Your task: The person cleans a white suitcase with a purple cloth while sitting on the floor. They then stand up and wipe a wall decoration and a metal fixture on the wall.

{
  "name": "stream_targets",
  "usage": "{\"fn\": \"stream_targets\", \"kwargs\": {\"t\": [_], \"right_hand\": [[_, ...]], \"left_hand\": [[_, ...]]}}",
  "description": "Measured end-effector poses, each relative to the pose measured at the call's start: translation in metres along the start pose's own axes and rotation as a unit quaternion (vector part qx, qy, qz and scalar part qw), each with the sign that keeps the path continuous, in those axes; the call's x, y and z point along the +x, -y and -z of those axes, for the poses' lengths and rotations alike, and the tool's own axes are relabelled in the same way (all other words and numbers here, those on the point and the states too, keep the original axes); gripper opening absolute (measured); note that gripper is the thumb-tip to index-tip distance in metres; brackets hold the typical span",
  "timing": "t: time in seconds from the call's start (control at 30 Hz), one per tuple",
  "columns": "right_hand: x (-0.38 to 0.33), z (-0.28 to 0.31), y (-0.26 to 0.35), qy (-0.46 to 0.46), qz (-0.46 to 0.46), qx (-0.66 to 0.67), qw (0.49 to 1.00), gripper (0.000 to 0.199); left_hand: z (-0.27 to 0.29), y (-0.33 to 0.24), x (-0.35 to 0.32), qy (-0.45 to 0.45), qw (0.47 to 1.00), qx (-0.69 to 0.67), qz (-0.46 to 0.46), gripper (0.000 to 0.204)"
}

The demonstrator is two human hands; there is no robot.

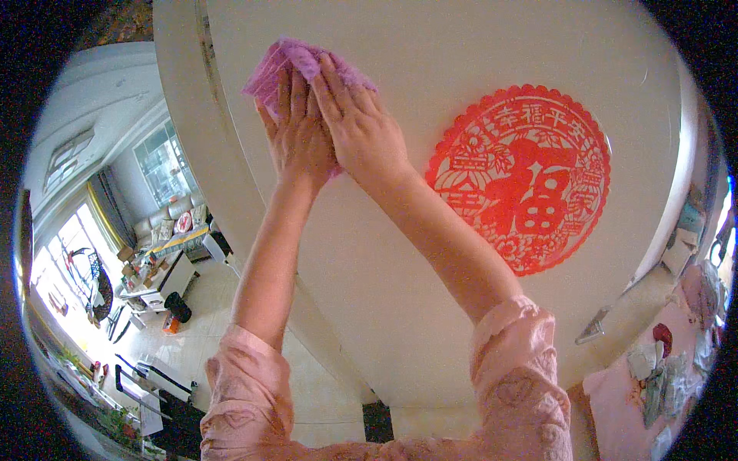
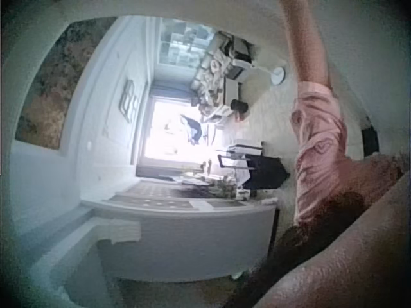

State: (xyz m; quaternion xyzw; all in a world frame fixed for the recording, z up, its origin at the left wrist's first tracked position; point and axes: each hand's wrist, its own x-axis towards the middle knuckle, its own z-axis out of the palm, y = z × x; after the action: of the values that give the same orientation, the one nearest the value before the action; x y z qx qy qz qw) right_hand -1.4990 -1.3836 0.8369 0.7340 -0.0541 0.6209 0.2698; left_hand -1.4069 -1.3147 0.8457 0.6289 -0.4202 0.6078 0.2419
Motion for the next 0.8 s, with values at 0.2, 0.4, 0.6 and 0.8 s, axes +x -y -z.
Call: {"fn": "stream_targets", "kwargs": {"t": [0.2, 0.4, 0.6, 0.8], "right_hand": [[-0.056, 0.004, 0.016, 0.069, -0.002, -0.028, 0.997, 0.062], [-0.107, 0.001, 0.045, 0.146, 0.079, -0.012, 0.986, 0.063], [-0.012, -0.016, 0.033, 0.028, 0.053, 0.002, 0.998, 0.063], [0.0, -0.034, 0.057, 0.004, 0.009, 0.034, 0.999, 0.059]], "left_hand": [[-0.003, -0.019, -0.055, 0.046, 0.996, -0.071, 0.01, 0.062], [-0.016, -0.003, -0.141, 0.125, 0.985, -0.115, 0.019, 0.063], [-0.01, 0.034, -0.045, 0.009, 1.0, 0.014, 0.016, 0.058], [-0.008, 0.052, -0.042, 0.001, 0.999, -0.022, 0.035, 0.06]]}}
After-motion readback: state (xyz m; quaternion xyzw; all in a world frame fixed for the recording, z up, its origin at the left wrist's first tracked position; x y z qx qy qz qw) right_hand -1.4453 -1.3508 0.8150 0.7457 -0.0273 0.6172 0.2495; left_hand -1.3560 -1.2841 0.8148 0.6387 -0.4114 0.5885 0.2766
